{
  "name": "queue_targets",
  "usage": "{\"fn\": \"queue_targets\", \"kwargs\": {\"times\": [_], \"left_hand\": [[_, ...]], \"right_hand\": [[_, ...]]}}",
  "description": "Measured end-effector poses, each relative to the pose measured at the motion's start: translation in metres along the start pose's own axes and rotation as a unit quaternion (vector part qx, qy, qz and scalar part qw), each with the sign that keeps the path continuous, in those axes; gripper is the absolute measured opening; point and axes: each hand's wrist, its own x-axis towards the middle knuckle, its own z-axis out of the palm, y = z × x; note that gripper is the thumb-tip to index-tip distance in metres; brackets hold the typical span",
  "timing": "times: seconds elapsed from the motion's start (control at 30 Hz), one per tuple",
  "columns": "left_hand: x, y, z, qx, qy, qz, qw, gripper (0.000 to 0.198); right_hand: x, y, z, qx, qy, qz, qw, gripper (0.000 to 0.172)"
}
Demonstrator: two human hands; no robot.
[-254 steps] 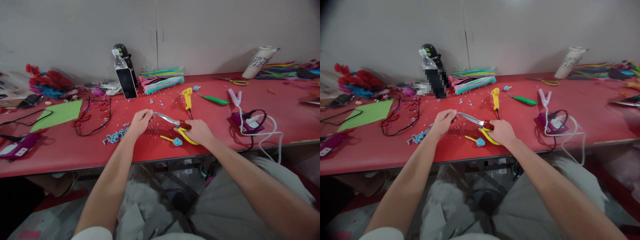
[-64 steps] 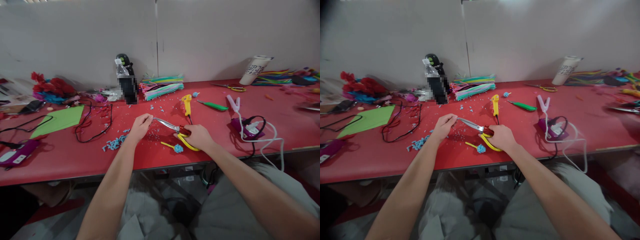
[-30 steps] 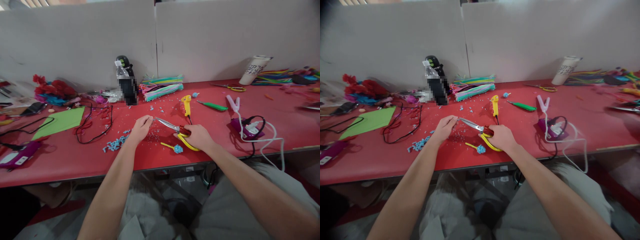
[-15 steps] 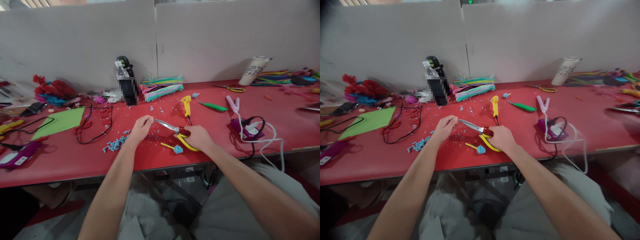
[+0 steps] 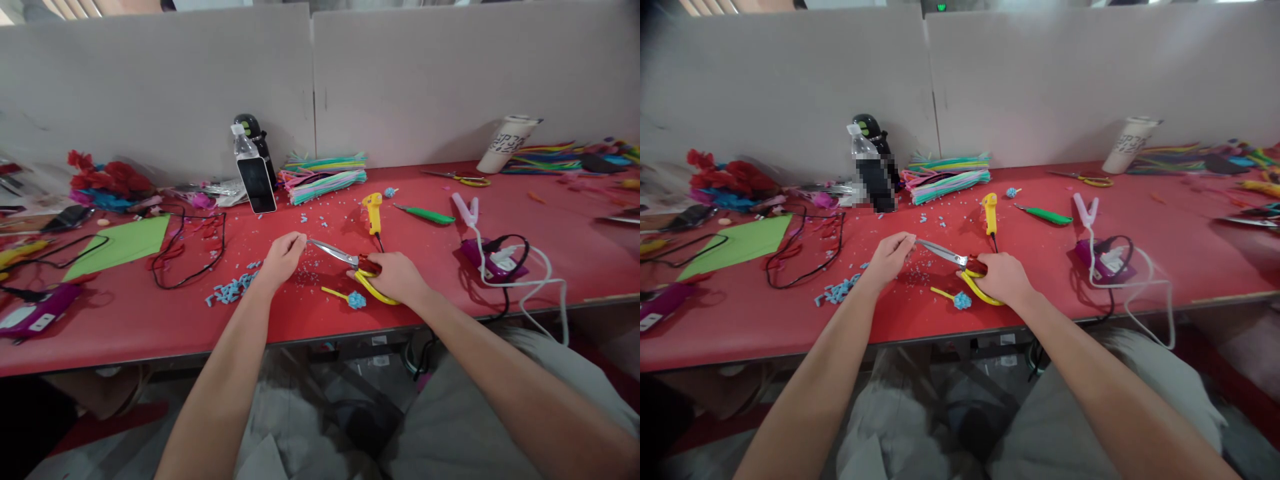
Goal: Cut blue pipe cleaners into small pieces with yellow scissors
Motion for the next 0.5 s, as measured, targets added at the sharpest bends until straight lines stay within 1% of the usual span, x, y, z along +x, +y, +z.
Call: {"fn": "queue_targets", "kwargs": {"times": [0.33,0.5], "left_hand": [[0.0005,-0.0016,0.0009,-0.003,-0.002,-0.004,1.000,0.037],[0.0004,-0.0015,0.0013,-0.009,-0.006,-0.008,1.000,0.037]], "right_hand": [[0.0006,-0.0001,0.0025,-0.009,-0.006,0.003,1.000,0.055],[0.0014,0.0006,0.0029,-0.009,-0.005,0.001,1.000,0.052]]}}
